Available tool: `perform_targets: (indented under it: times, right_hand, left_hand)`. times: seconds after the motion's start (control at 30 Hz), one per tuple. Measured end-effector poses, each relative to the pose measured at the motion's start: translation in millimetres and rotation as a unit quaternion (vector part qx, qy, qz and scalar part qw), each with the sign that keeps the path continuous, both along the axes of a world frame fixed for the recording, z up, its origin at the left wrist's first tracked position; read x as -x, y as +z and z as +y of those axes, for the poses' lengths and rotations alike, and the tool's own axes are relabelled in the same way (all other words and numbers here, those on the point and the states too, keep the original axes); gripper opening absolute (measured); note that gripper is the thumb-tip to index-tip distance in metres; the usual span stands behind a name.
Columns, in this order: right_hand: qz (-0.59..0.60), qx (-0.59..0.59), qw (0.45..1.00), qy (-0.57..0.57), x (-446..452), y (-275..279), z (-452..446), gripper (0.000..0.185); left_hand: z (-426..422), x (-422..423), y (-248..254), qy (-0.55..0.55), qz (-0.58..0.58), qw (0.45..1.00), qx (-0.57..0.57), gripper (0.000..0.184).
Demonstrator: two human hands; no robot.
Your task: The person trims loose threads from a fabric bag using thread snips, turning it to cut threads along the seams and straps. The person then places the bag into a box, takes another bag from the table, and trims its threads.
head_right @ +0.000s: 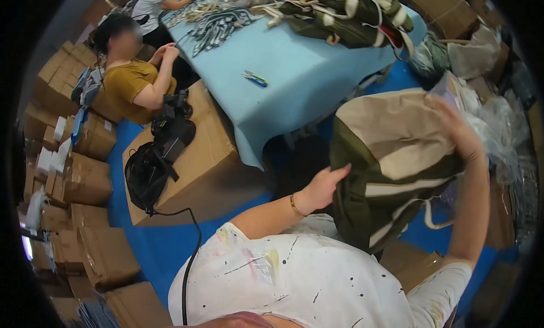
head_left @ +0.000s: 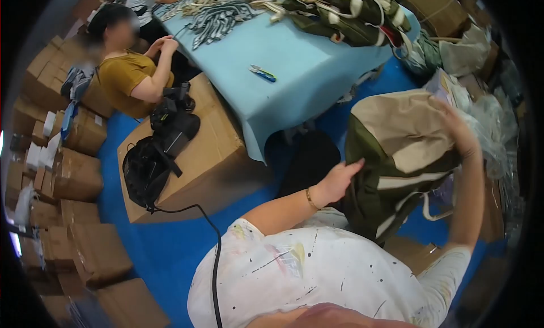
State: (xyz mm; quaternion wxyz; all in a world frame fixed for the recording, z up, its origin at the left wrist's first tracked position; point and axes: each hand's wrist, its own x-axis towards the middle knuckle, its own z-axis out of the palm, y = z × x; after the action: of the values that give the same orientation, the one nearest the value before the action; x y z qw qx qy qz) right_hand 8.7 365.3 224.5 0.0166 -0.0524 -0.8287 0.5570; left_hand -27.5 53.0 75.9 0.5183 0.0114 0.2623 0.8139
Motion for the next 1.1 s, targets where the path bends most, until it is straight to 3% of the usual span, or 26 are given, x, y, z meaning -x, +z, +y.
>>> perform_targets:
  times: [0.07,0.1,0.13,0.2,0.27,0.33,0.37,0.4,0.47,0.5,0.57,0.6,0.63,0.67,0.77,0.8,0.87,0.93,0.97,1.0,1.03,1.1]
  right_hand:
    - [-0.075,-0.010,0.997,0.028,3.7,-61.5,-2.6,0.061]
    - [-0.117,-0.146,0.982,0.038,1.4,-52.2,-36.5,0.054]
    - [-0.077,-0.126,0.988,0.039,1.4,-72.0,-47.9,0.043]
    - [-0.066,-0.089,0.990,0.085,-8.6,-53.4,-59.8,0.032]
    - [0.002,0.049,0.997,0.058,-40.2,-48.9,-38.5,0.039]
    - [0.204,0.235,0.942,-0.126,-81.1,-90.8,-2.7,0.046]
    - [0.242,0.318,0.908,-0.129,-96.0,-91.5,5.2,0.047]
    - [0.275,0.398,0.866,-0.130,-106.3,-87.0,9.9,0.048]
    - [0.276,0.399,0.837,-0.253,-109.3,-77.8,-0.6,0.046]
    - [0.271,0.405,0.827,-0.281,-108.6,-73.3,-5.9,0.046]
    - [0.233,0.446,0.812,-0.296,-105.2,-64.6,-26.0,0.045]
    - [0.209,0.474,0.801,-0.300,-102.7,-61.2,-40.8,0.045]
    - [0.180,0.499,0.790,-0.308,-97.6,-60.9,-52.6,0.045]
    - [0.160,0.524,0.773,-0.318,-93.3,-57.8,-63.9,0.045]
    - [0.117,0.563,0.726,-0.377,-83.1,-49.5,-100.1,0.045]
    - [0.149,0.582,0.731,-0.324,-82.1,-41.1,-107.9,0.044]
    - [0.211,0.610,0.735,-0.210,-83.0,-34.1,-108.7,0.042]
    - [0.233,0.588,0.760,-0.150,-89.1,-35.9,-86.5,0.040]
    - [0.237,0.575,0.771,-0.134,-93.6,-40.7,-69.2,0.039]
    - [0.235,0.561,0.783,-0.130,-98.2,-50.2,-48.9,0.039]
    - [0.228,0.556,0.789,-0.131,-102.3,-68.0,-26.9,0.038]
    - [0.188,0.553,0.795,-0.163,-110.2,-123.0,13.4,0.036]
  left_hand:
    - [-5.5,19.9,-5.1,0.084,0.068,0.994,0.006,0.037]
    - [-9.8,29.9,5.5,0.104,0.100,0.990,0.012,0.036]
    - [-17.5,39.5,21.7,0.123,0.129,0.984,0.020,0.035]
    - [-36.6,58.7,63.2,0.138,0.231,0.962,0.052,0.035]
    - [-57.0,66.1,101.1,0.127,0.295,0.947,-0.004,0.039]
    - [-74.7,79.3,103.4,0.116,0.444,0.872,-0.172,0.045]
    - [-77.1,84.9,109.8,0.084,0.439,0.858,-0.251,0.050]
    - [-78.9,95.7,105.1,0.069,0.444,0.864,-0.225,0.051]
    - [-84.1,120.9,68.4,0.037,0.453,0.874,-0.172,0.051]
    - [-88.4,129.7,35.7,0.013,0.419,0.906,-0.059,0.050]
    - [-81.4,122.5,-40.1,-0.006,0.461,0.883,0.093,0.052]
    - [-71.1,102.6,-76.2,-0.042,0.265,0.960,0.075,0.049]
    - [-74.9,79.2,-98.7,-0.095,0.099,0.990,0.003,0.045]
    - [-65.7,56.4,-163.4,-0.078,0.012,0.997,-0.009,0.046]
    - [-30.4,7.0,-135.1,-0.056,-0.058,0.997,-0.020,0.052]
    - [-20.9,8.5,-118.2,-0.054,-0.087,0.994,-0.044,0.054]
    - [-21.3,20.3,-108.1,-0.009,0.060,0.998,0.031,0.048]
    - [-22.8,39.4,-93.2,0.118,0.252,0.956,0.093,0.035]
    - [-28.9,52.3,-64.6,0.104,0.162,0.979,0.060,0.031]
    - [-34.2,62.1,-53.5,0.135,0.229,0.959,0.094,0.030]
    - [-38.2,68.7,-22.0,0.185,0.179,0.964,0.072,0.030]
    - [-70.1,105.7,-11.8,0.074,0.138,0.987,-0.020,0.038]
